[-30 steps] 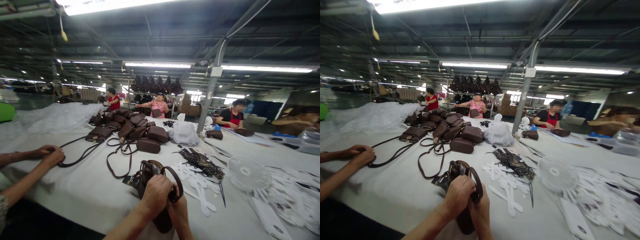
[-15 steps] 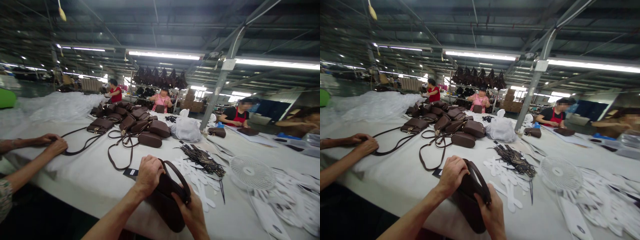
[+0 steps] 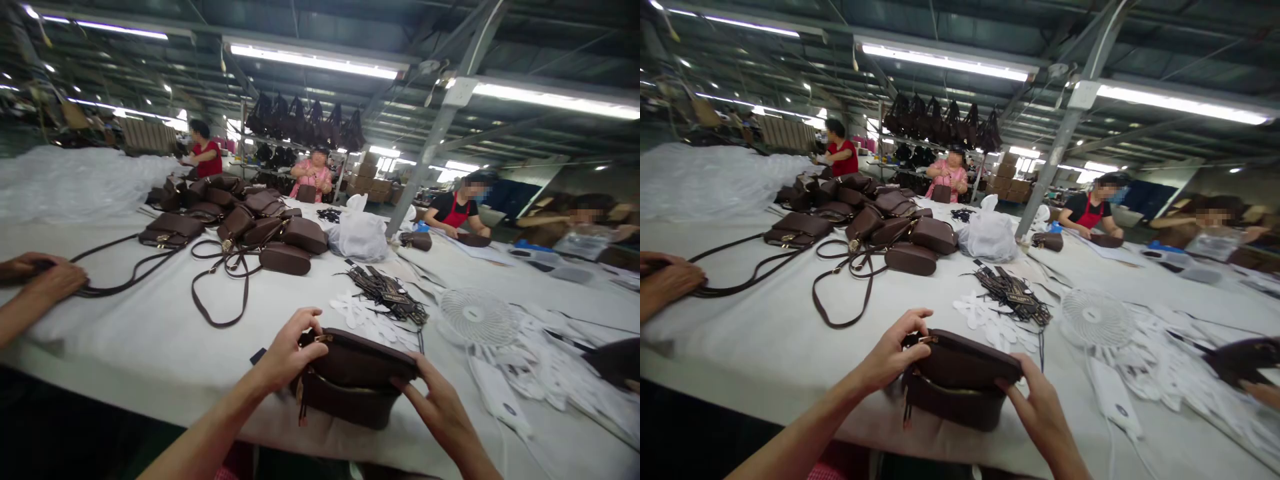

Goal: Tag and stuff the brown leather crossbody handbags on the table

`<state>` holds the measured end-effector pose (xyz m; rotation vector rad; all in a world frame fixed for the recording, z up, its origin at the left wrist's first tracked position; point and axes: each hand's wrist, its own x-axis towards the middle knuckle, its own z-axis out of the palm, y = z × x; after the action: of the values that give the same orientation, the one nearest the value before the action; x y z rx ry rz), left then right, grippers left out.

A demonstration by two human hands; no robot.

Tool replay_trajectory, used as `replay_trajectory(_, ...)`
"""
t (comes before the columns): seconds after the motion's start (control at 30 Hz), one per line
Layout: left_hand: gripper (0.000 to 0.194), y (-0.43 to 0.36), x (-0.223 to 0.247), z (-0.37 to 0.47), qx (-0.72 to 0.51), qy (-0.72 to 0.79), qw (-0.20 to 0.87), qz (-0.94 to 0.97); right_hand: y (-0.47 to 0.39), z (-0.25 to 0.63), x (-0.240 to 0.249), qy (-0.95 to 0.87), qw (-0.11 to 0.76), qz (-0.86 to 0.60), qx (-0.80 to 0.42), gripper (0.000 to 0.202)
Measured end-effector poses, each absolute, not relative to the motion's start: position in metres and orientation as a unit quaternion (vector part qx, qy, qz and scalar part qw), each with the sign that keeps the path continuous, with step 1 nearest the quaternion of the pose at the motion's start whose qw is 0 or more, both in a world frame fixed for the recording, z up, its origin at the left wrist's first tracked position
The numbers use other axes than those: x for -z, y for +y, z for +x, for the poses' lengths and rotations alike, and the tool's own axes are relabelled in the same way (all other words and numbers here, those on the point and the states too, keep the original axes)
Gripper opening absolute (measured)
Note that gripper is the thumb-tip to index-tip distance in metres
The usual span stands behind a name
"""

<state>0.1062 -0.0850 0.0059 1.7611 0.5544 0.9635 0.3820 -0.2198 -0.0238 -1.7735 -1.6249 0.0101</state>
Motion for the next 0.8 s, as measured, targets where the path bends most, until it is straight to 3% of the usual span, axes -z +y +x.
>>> replay_trajectory(0.1, 0.04, -0.076, 0.006, 0.095, -0.325, 0.144, 0.671, 0.651, -0.215, 0.363, 0.005, -0.672, 0.319, -0.659, 0.112, 0.048)
replay_trajectory(0.2, 0.042, -0.066, 0.017, 0.084, -0.276, 0.073, 0.757, 0.588, -0.205, 0.332, -0.005, -0.707, 0.273, -0.632, 0.159, 0.054)
replay_trajectory(0.43, 0.033, -0.055, 0.029, 0.089, -0.306, 0.147, 0.775, 0.532, -0.186, 0.313, -0.001, -0.734, 0.241, -0.619, 0.14, 0.032)
replay_trajectory(0.53, 0.021, -0.053, 0.029, 0.084, -0.283, 0.201, 0.779, 0.522, -0.19, 0.317, -0.004, -0.741, 0.243, -0.614, 0.125, 0.031)
replay_trajectory(0.8, 0.021, -0.054, 0.032, 0.071, -0.275, 0.176, 0.797, 0.508, -0.192, 0.317, -0.007, -0.75, 0.251, -0.604, 0.1, 0.03)
